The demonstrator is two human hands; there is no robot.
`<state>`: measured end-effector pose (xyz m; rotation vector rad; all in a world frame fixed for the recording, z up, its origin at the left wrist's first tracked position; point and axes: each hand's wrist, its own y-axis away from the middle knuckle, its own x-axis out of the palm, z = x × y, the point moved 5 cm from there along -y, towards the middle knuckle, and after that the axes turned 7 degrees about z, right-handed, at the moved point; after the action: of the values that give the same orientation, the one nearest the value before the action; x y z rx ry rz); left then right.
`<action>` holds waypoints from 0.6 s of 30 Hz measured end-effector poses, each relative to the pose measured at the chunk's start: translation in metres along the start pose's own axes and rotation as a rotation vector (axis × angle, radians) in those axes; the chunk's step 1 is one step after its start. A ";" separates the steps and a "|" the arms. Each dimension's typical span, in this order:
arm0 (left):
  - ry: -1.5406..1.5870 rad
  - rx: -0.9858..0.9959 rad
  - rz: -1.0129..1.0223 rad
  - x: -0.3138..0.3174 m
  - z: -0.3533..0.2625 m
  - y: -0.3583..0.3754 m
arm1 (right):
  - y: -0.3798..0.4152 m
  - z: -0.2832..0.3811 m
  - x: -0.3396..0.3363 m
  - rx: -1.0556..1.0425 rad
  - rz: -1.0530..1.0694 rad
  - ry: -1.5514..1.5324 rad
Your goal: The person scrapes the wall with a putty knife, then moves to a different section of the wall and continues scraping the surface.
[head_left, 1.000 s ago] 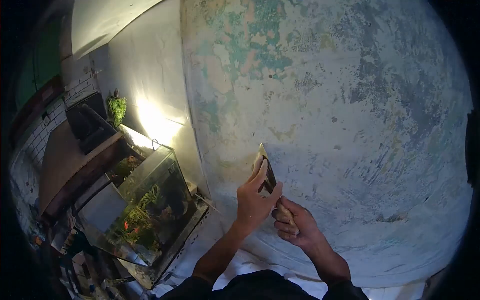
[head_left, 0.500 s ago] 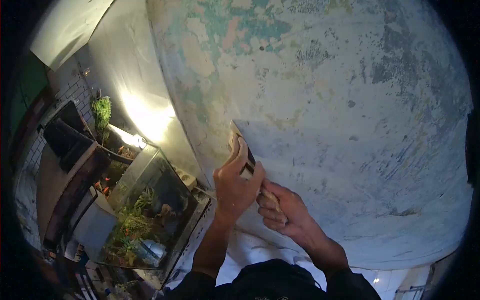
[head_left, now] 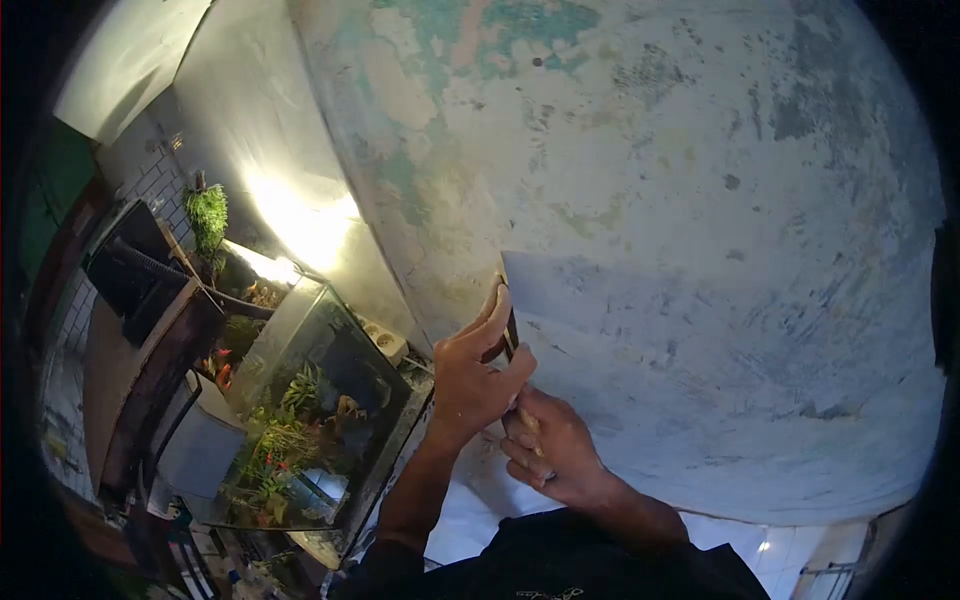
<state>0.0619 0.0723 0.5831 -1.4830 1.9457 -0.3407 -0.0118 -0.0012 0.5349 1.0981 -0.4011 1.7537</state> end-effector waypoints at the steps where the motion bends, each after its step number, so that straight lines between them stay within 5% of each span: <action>1: 0.009 -0.020 -0.021 0.002 -0.002 0.000 | 0.001 0.002 -0.003 -0.010 0.005 0.020; 18: -0.068 -0.045 -0.116 -0.007 -0.002 -0.011 | -0.011 0.021 0.006 0.063 0.007 0.081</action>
<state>0.0697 0.0745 0.5933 -1.6201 1.8298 -0.2951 0.0072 -0.0073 0.5489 1.0668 -0.3024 1.8216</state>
